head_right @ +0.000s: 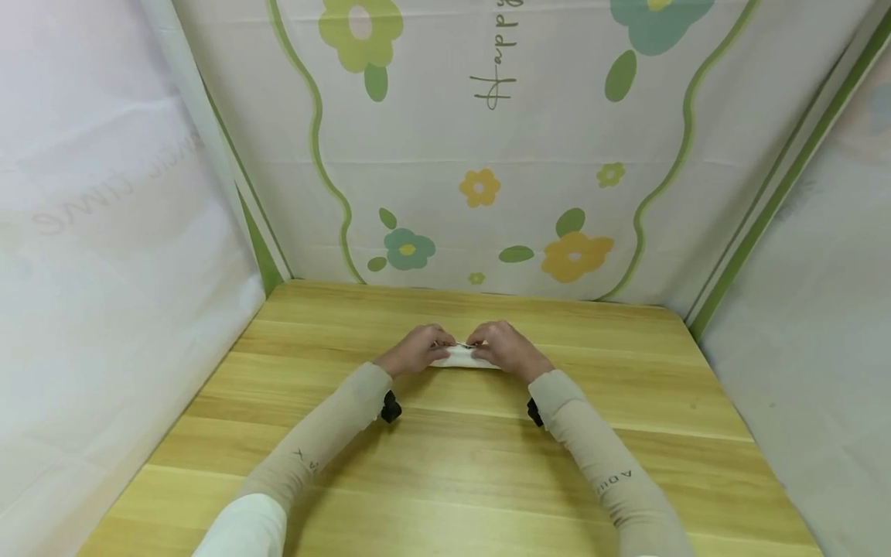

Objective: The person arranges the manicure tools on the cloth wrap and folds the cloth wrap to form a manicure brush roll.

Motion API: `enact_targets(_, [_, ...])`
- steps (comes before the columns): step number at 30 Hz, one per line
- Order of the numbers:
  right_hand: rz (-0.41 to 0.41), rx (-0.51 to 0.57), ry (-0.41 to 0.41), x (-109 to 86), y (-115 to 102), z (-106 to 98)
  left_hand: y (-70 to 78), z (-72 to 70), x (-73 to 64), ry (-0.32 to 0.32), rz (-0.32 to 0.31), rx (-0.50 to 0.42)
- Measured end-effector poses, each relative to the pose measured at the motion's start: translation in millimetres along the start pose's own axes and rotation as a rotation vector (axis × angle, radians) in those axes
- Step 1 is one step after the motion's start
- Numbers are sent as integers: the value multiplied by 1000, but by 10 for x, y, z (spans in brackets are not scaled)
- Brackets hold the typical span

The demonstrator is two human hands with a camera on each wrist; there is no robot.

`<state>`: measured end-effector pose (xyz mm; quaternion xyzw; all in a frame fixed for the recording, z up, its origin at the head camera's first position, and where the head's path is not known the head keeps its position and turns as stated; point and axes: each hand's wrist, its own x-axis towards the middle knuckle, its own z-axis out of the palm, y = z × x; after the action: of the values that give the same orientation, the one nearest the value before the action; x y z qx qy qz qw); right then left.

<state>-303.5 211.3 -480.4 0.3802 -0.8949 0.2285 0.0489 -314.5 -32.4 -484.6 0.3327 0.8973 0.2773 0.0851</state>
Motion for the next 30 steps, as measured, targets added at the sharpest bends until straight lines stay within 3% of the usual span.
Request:
enact_targets(4, [6,25,-19,2,-4,-1,2,0,-19,-16,-13,-11])
enact_targets(12, [18,-32,-49,83,-79,-44,14,-25,-43,7,-42,-20])
enact_targets(21, [-89,-95,-13,83,-74,-64,31,-58,-11,0,-36,-28])
enact_targets(27, [79,38,-88,34,-68,-44,-2,14,-30,-10,-29,-37])
enact_targets(30, [152,55,-103,-21,-61,-68,-5,49,-54,-1,-18,-40])
